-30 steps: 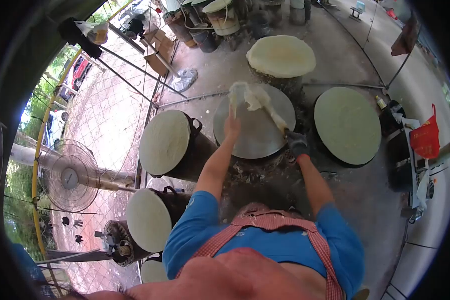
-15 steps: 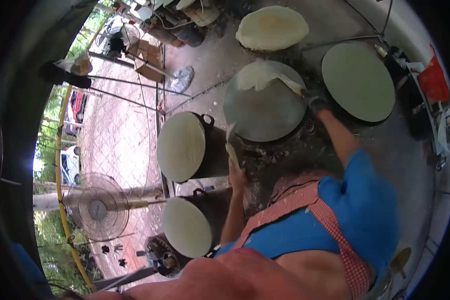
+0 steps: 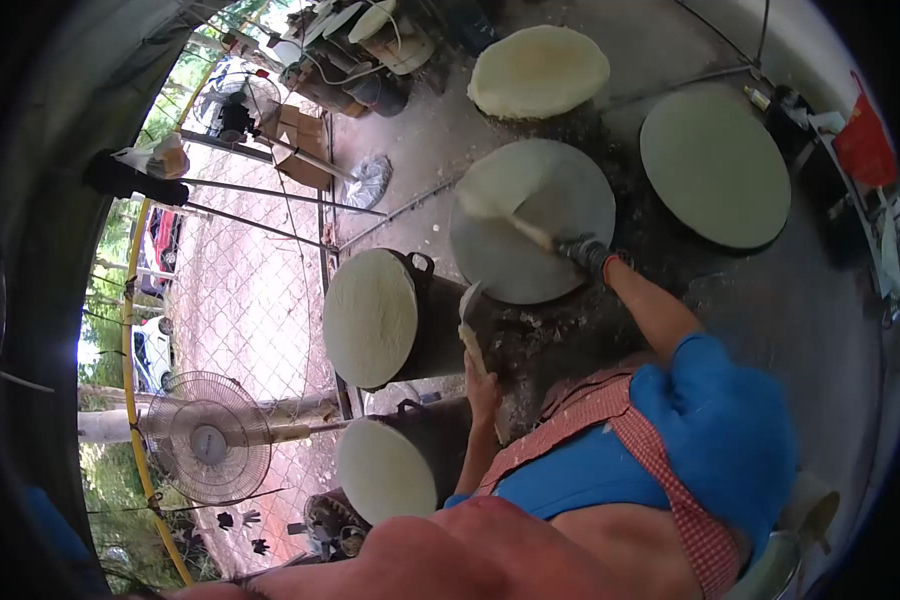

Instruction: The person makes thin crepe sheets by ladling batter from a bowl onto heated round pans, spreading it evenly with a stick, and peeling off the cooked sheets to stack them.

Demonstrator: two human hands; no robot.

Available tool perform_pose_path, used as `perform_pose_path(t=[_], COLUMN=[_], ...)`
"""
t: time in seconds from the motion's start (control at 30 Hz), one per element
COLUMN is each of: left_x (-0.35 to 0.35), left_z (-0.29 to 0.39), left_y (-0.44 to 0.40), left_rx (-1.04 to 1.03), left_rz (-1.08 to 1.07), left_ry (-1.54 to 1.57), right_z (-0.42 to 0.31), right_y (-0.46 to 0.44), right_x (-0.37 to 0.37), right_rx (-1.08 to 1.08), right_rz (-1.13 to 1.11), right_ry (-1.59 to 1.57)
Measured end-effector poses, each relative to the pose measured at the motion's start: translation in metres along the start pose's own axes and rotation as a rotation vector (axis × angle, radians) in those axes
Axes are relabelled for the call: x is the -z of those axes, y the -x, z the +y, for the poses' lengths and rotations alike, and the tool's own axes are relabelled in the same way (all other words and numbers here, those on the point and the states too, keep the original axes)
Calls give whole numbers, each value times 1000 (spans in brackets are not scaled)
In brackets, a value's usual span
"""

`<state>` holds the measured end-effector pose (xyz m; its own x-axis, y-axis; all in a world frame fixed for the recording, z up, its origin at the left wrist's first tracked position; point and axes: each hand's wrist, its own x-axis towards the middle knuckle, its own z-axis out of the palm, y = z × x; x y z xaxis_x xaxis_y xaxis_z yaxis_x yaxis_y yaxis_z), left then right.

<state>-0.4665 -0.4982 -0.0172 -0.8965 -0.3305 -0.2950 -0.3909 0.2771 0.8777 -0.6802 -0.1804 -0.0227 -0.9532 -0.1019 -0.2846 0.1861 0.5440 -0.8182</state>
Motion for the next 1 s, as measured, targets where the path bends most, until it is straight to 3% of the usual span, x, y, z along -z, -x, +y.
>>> perform_pose_path(t=[0.03, 0.07, 0.1, 0.13, 0.17, 0.23, 0.27, 0.33, 0.43, 0.47, 0.53, 0.63, 0.73, 0.8, 1.0], left_x=[1, 1, -1, -3, -4, -12, -14, -18, -19, -21, -20, -26, -32, -37, -52], left_z=[-3, 52, 40, 16, 5, 29, 38, 37, 17, 29, 38, 39, 49, 42, 17], left_y=[-2, 16, 14, 10, 4, 12, 17, 10, 11, 13, 9, 17, 21, 32, 70], left_rx=[-8, 188, 190, 118, 39, -7, 106, 208, 136, 156, 176, 171, 281, 211, 305], left_rz=[17, -47, -29, 25, 76, 95, 89, 96, 156, 152, 162, 187, 174, 225, 257], left_ry=[42, 90, 84, 23, -32, -56, -41, -18, -147, -117, -94, -127, 46, 131, 281], right_z=[1, -1, -4, 14, -8, -52, -40, 3, 144, 59, -7, -24, 11, 19, -43], right_y=[-1, -7, -4, -24, -29, -20, -19, -40, -125, -90, -94, -110, -101, -102, -158], right_x=[-9, -14, 24, 44, 67, 84, 70, 28, 16, 77, 105, 91, 73, 92, 98], right_rx=[101, 204, 296, 223, -346, -454, -464, 166, 850, 437, 251, 274, 421, 426, 332], right_rz=[-19, -40, -96, -143, -184, -39, -51, -84, -278, -547, -552, -591, -593, -624, -696], right_ry=[20, 35, -52, -165, -783, -960, -958, -260, 451, 16, 24, 126, 190, 199, 246])
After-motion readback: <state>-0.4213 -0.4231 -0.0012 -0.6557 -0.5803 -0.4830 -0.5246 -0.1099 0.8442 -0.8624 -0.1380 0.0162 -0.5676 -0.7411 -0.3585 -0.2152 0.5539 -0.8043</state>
